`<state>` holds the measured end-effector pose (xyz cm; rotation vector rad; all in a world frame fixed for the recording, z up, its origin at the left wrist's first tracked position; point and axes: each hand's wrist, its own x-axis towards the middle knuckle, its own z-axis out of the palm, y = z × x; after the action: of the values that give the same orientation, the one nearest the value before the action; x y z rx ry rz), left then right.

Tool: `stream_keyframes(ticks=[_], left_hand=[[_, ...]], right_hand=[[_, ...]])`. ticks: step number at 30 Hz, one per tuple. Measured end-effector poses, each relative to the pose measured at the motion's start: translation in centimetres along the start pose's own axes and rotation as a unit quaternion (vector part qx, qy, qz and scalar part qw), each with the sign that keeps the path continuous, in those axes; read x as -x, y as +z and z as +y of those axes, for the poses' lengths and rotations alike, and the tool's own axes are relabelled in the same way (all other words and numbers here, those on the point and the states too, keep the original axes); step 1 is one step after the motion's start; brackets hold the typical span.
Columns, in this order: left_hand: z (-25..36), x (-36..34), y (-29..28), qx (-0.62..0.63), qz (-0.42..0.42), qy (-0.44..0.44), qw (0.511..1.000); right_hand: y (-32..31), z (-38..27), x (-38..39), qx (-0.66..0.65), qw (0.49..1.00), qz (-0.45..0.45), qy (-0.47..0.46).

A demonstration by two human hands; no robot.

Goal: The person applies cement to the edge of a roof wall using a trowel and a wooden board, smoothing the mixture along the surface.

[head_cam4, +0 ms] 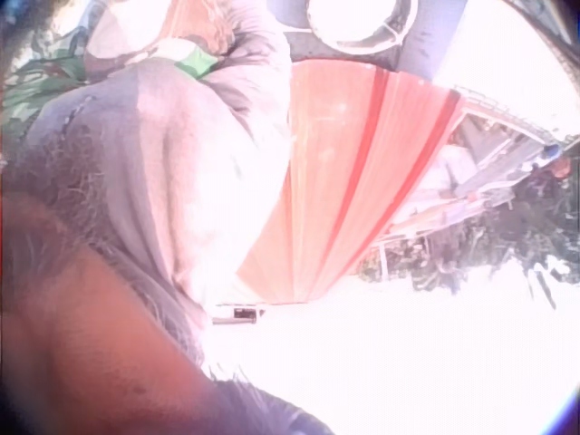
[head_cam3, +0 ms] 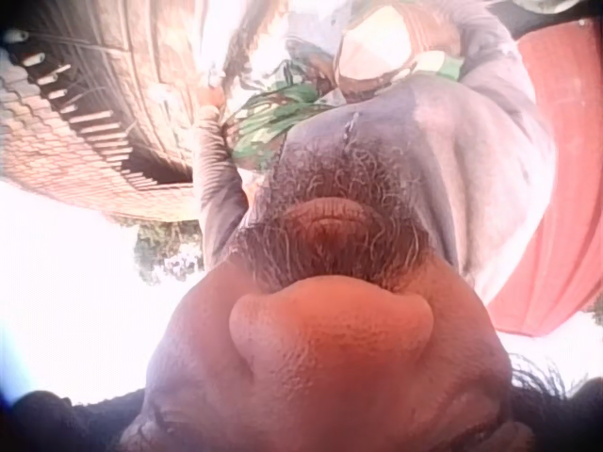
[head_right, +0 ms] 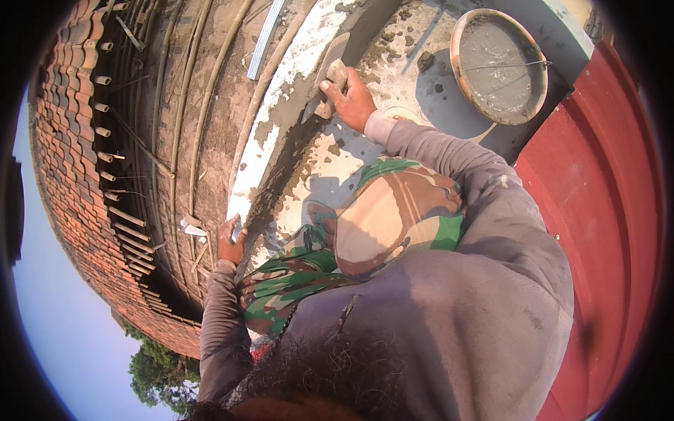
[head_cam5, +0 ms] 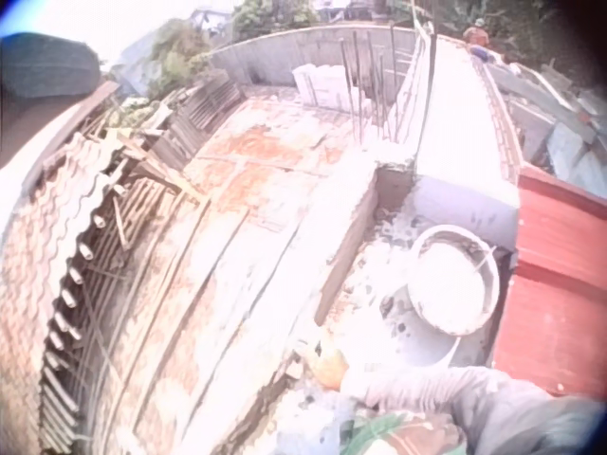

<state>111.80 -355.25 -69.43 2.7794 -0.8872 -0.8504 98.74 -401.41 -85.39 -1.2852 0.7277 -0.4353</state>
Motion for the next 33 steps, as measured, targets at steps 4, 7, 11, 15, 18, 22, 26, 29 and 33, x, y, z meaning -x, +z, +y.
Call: stream_keyframes(ticks=[4, 7, 11, 15, 18, 22, 26, 29, 33], left_hand=[[0.2, 0.2, 0.0, 0.006, 0.003, -0.004, 1.000], [-0.9, 0.1, 0.7, 0.002, 0.006, -0.005, 1.000], [-1.1, 0.0, 1.0, -0.013, 0.019, 0.003, 1.000], [-2.2, -0.1, 1.1, 0.010, 0.004, -0.018, 1.000], [-1.8, 0.4, 1.4, -0.008, 0.029, -0.027, 0.999], [-1.4, -0.5, 1.0, -0.027, 0.028, 0.013, 0.999], [-1.5, -0.5, 1.2, 0.022, 0.027, -0.016, 0.999], [-1.0, 0.0, 1.3, 0.023, 0.033, -0.021, 0.999], [-0.6, 0.4, 0.9, 0.005, 0.026, -0.018, 1.000]], right_hand=[[-4.2, 0.7, -5.0, -0.113, 0.989, 0.088, -0.025], [-3.8, -0.4, -4.3, -0.031, 0.994, 0.097, -0.049], [0.4, 0.8, 1.4, 0.118, 0.992, -0.047, 0.015], [-1.5, -0.8, -1.3, 0.010, 0.998, 0.068, 0.011], [-7.5, -2.2, -10.9, -0.062, 0.975, 0.202, -0.065], [-16.7, -3.8, -21.9, -0.077, 0.937, 0.332, -0.073], [-15.0, -2.8, -20.8, -0.099, 0.936, 0.330, -0.069], [-8.0, 0.7, -14.4, -0.037, 0.958, 0.280, -0.043], [-7.6, -3.3, -13.1, -0.031, 0.956, 0.290, -0.025]])
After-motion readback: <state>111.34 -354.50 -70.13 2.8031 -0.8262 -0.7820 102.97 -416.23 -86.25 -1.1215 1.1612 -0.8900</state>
